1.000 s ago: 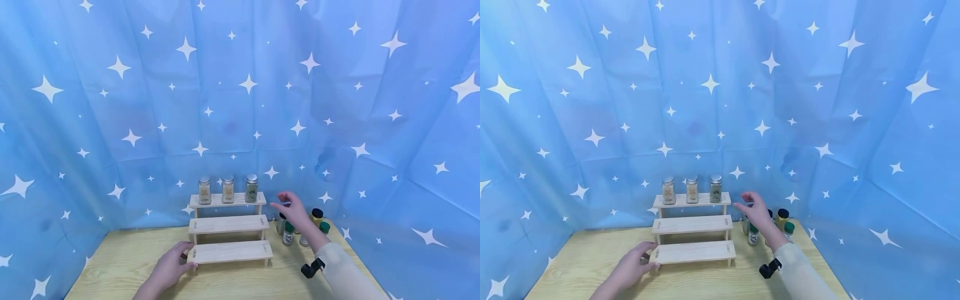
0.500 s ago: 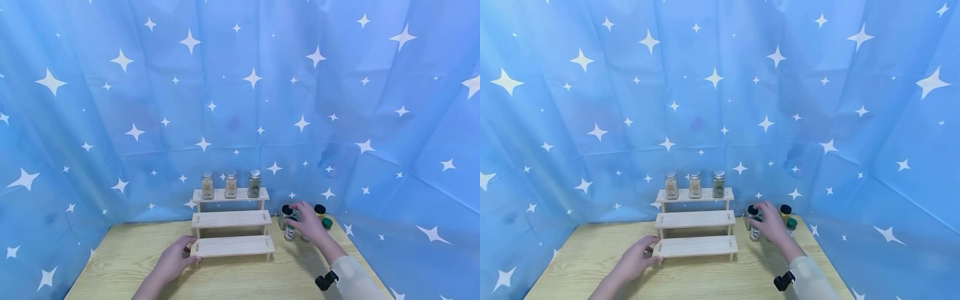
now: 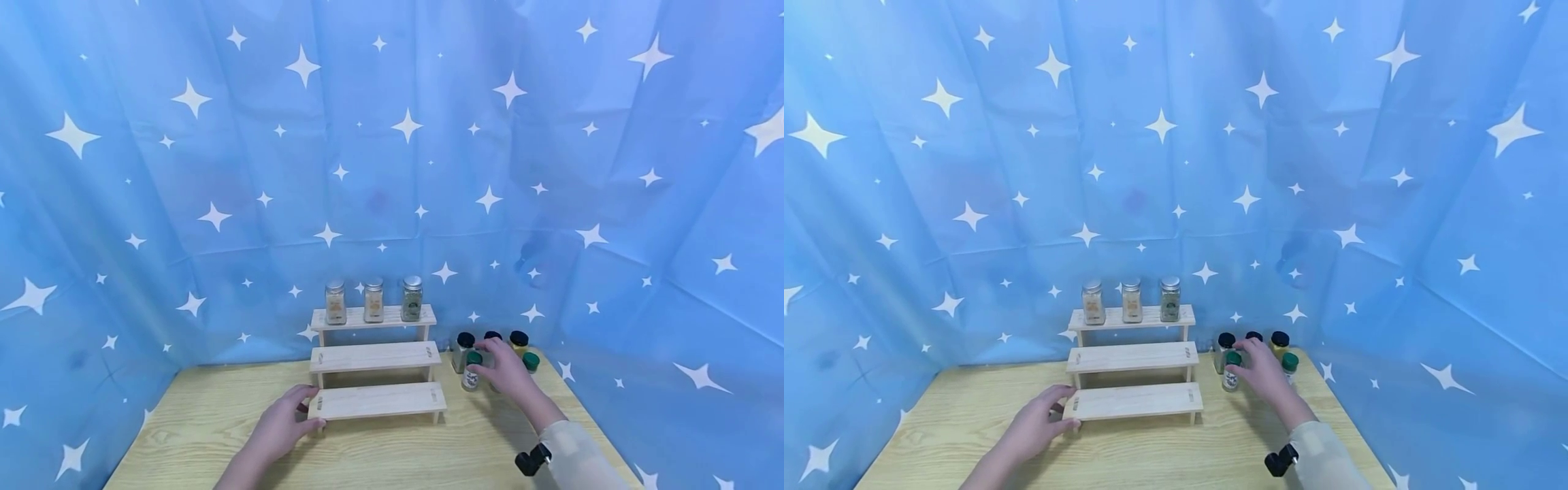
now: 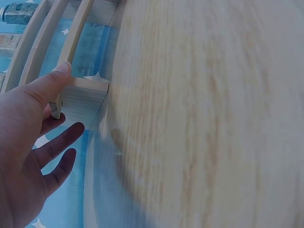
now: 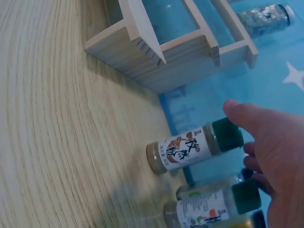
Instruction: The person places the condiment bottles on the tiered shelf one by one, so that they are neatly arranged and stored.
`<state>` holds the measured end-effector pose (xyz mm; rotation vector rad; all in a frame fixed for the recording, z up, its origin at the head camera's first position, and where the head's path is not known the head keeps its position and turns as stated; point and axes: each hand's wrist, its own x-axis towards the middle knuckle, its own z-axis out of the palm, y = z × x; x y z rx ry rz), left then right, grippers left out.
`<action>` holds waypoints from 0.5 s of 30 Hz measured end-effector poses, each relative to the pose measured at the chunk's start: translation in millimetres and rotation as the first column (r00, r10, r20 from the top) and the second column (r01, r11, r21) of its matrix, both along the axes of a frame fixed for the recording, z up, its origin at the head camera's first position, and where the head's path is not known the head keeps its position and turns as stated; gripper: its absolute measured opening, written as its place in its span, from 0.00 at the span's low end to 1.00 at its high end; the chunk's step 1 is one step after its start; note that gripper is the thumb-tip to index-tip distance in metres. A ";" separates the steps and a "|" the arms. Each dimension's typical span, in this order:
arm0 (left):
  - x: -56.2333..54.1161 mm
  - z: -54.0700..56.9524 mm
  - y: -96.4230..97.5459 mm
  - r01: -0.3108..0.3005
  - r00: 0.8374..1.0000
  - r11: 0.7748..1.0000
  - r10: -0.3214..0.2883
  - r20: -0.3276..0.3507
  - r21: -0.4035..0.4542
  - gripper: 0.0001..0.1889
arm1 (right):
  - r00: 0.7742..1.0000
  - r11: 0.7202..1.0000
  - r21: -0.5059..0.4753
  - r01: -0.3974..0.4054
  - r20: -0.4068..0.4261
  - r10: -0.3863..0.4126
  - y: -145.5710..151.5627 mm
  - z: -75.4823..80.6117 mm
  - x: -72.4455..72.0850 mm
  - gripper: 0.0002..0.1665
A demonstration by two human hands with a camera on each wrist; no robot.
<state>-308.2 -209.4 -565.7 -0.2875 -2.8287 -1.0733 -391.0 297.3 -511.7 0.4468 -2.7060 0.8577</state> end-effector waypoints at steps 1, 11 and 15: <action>0.4 0.4 0.2 -0.002 1.000 1.000 0.002 0.002 0.001 0.36 | 1.000 1.000 0.006 -0.002 -0.004 0.002 0.6 -1.1 -0.7 0.31; 0.8 1.7 0.0 -0.001 1.000 1.000 0.001 0.010 0.005 0.36 | 1.000 0.996 0.086 -0.013 -0.019 0.014 1.0 -3.9 -5.0 0.27; 0.1 0.9 -0.2 0.001 1.000 1.000 -0.001 0.004 0.006 0.36 | 1.000 0.994 0.109 -0.020 -0.022 0.022 1.6 -6.0 -8.1 0.26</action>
